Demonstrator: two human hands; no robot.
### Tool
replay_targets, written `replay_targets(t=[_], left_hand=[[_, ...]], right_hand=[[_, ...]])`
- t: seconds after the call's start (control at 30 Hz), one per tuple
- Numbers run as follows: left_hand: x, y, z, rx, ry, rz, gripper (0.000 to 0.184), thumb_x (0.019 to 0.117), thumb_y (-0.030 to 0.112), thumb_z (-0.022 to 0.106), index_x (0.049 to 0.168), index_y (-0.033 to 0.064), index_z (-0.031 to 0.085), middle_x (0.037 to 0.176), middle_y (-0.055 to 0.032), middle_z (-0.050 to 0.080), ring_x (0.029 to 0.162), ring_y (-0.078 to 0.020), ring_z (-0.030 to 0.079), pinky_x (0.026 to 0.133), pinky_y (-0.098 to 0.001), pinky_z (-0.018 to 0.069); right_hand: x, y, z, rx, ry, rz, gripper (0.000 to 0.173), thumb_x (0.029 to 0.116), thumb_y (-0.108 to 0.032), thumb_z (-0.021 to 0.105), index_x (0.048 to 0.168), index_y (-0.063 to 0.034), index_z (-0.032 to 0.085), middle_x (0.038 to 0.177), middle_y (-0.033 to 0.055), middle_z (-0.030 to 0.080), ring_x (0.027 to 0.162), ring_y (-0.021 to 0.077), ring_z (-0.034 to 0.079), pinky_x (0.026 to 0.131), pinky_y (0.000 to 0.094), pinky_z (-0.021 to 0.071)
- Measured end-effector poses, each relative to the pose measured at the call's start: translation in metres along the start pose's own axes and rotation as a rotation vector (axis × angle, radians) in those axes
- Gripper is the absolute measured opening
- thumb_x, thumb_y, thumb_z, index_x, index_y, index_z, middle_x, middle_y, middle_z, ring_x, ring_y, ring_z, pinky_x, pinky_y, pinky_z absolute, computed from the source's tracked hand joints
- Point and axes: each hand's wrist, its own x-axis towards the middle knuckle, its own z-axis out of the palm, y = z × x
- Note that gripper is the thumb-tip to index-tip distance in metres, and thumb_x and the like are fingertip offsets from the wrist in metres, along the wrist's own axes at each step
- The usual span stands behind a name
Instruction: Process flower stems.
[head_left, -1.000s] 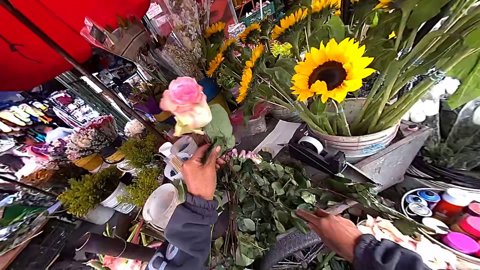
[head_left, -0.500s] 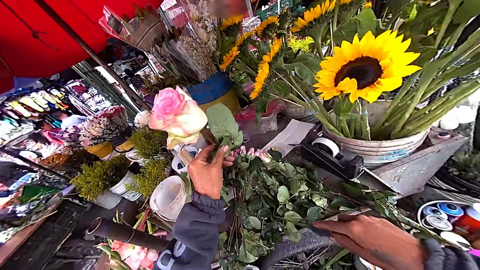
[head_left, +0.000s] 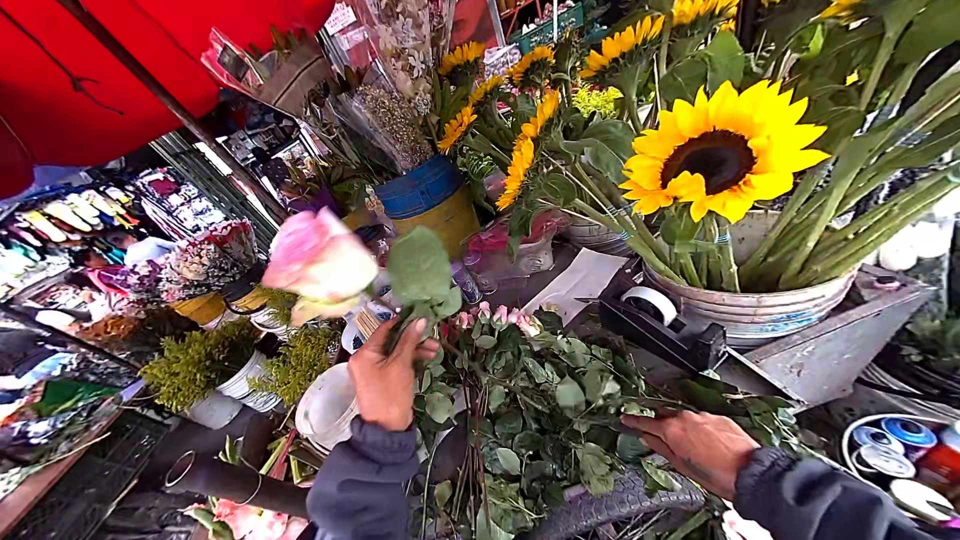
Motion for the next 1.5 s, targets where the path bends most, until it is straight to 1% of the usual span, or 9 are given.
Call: replay_targets(t=[0.23,0.37,0.5,0.63,0.83,1.0,1.17,1.3,1.5], left_hand=[[-0.042,0.049,-0.102,-0.075,0.201,0.147,0.020,0.0988,-0.003,0.048,0.104,0.0060,0.065,0.077,-0.0002,0.073,0.059,-0.0086,0.067,0.054,-0.0218,0.0586],[-0.077,0.141,-0.027,-0.058,0.539,-0.109,0.038,0.0947,-0.021,0.019,0.084,0.0032,0.046,0.053,0.0086,0.057,0.046,0.0073,0.054,0.054,-0.0062,0.0484],[-0.080,0.182,0.030,0.148,0.604,-0.293,0.026,0.0782,-0.031,0.039,0.078,-0.0086,0.053,0.056,0.0008,0.059,0.051,0.0044,0.054,0.061,-0.0081,0.0474],[-0.096,0.130,-0.024,0.073,0.276,-0.379,0.026,0.0867,-0.020,0.045,0.111,-0.0304,0.046,0.087,-0.0179,0.071,0.076,-0.0048,0.068,0.077,-0.0145,0.0523],[-0.089,0.166,-0.009,-0.069,0.436,-0.638,0.015,0.0869,-0.015,0.049,0.081,-0.0115,0.063,0.068,-0.0067,0.070,0.058,-0.0020,0.063,0.063,-0.0111,0.0483],[-0.090,0.203,-0.022,-0.079,0.181,-0.411,0.012,0.0865,-0.005,0.061,0.095,-0.0119,0.067,0.085,-0.0064,0.072,0.080,0.0001,0.066,0.082,-0.0118,0.0491],[-0.093,0.205,-0.057,-0.088,0.535,-0.786,0.010,0.0791,-0.021,0.054,0.084,-0.0173,0.062,0.067,-0.0077,0.068,0.057,-0.0002,0.059,0.065,-0.0124,0.0496],[-0.116,0.186,-0.074,-0.219,0.589,-0.323,0.013,0.0788,-0.019,0.052,0.073,-0.0085,0.057,0.058,0.0025,0.061,0.050,0.0097,0.053,0.060,-0.0048,0.0464],[-0.110,0.199,-0.082,-0.421,0.697,-0.284,0.027,0.0746,-0.026,0.050,0.067,-0.0002,0.055,0.052,0.0068,0.059,0.044,0.0098,0.049,0.051,-0.0057,0.0445]], right_hand=[[0.024,0.049,0.069,0.025,0.131,0.041,0.047,0.0994,-0.033,0.062,0.145,-0.0437,0.054,0.129,0.0240,0.062,0.100,0.0514,0.067,0.074,0.0707,0.0537],[0.030,0.046,0.080,0.042,0.045,-0.021,0.060,0.0918,-0.016,0.073,0.147,-0.0325,0.054,0.145,0.0269,0.051,0.128,0.0574,0.049,0.088,0.0742,0.0479],[0.023,-0.006,0.026,0.052,-0.078,-0.032,0.056,0.0931,-0.025,0.072,0.144,-0.0086,0.056,0.152,0.0304,0.042,0.143,0.0551,0.034,0.105,0.0751,0.0331],[0.013,-0.083,-0.045,0.264,0.046,-0.395,0.042,0.0969,-0.025,0.068,0.133,-0.0034,0.066,0.141,0.0295,0.055,0.131,0.0537,0.050,0.103,0.0694,0.0415],[-0.081,-0.288,-0.237,0.644,-0.226,-0.529,0.021,0.0923,0.005,0.060,0.108,0.0143,0.072,0.107,0.0266,0.073,0.102,0.0343,0.070,0.098,0.0367,0.0507],[-0.095,-0.344,-0.221,0.747,-0.309,-0.788,0.021,0.0876,-0.003,0.071,0.105,0.0083,0.075,0.104,0.0190,0.074,0.101,0.0235,0.070,0.095,0.0283,0.0512],[-0.090,-0.371,-0.188,1.236,-0.329,-0.579,0.014,0.0787,0.015,0.066,0.090,0.0083,0.069,0.088,0.0066,0.072,0.084,0.0082,0.068,0.082,0.0188,0.0541],[-0.092,-0.389,-0.176,1.233,-0.464,-0.611,0.016,0.0827,0.013,0.064,0.097,0.0077,0.067,0.093,0.0065,0.070,0.086,0.0083,0.068,0.084,0.0202,0.0534],[-0.107,-0.406,-0.174,1.413,-0.357,-0.706,0.017,0.0763,0.016,0.064,0.078,0.0000,0.070,0.082,0.0032,0.071,0.085,0.0077,0.068,0.084,0.0175,0.0510]])
